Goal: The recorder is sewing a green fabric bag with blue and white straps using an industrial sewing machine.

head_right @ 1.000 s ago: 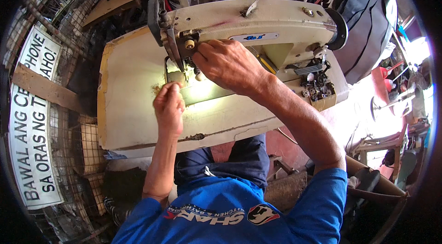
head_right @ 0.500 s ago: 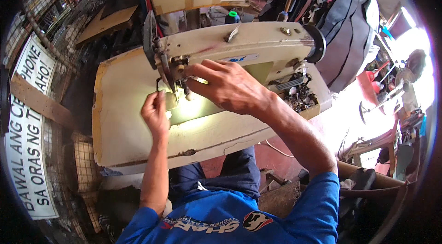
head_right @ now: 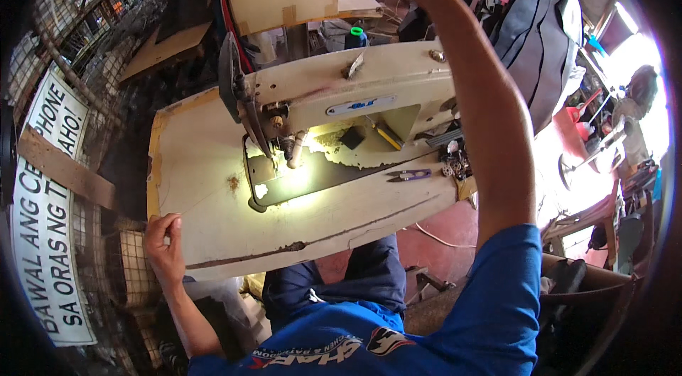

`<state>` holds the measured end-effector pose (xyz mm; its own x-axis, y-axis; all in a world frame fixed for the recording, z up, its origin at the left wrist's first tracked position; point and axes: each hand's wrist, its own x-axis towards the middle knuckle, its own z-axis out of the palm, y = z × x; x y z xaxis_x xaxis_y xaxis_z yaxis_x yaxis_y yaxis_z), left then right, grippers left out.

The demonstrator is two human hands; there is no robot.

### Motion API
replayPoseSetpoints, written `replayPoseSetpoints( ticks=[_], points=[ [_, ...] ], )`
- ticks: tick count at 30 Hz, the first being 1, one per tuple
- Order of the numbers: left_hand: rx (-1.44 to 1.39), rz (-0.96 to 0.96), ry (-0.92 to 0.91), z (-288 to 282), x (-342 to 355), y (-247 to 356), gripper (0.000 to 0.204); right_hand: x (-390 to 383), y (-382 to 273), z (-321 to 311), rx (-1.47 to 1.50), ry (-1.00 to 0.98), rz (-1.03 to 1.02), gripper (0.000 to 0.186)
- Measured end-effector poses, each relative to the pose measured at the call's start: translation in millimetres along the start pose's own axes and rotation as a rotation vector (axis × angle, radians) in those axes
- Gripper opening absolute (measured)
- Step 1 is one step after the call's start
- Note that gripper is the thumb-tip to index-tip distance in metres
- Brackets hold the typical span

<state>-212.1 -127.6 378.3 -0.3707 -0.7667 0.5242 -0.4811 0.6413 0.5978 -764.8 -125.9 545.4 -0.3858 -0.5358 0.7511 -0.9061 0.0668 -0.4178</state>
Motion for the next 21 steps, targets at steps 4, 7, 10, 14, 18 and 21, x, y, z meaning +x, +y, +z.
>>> replayPoseSetpoints(
  ticks=[4,7,10,14,18,21],
  points=[
    [0.016,0.081,0.094,-18.5,-3.8,3.7,0.006,33.1,71.7,-16.3,0.480,-0.028,0.218,0.043],
    [0.032,0.116,0.169,-33.2,-6.7,12.8,0.009,-18.6,4.3,-35.8,1.110,-0.313,0.406,0.032],
    [0.122,0.283,0.318,-48.1,-5.6,28.9,0.012,-68.1,-81.8,-46.7,0.152,0.155,0.184,0.027],
    [0.232,0.451,0.303,-77.1,-19.1,57.7,0.014,-187.3,-181.3,-29.7,0.039,0.221,-0.418,0.026],
    [0.137,0.700,0.229,-63.8,-16.4,101.3,0.014,-261.9,-268.4,-18.7,0.485,-0.141,-0.643,0.050],
    [0.162,0.762,0.189,-65.7,-21.4,118.2,0.020,-287.2,-279.7,-9.3,0.843,-0.372,-0.573,0.042]
  ],
)
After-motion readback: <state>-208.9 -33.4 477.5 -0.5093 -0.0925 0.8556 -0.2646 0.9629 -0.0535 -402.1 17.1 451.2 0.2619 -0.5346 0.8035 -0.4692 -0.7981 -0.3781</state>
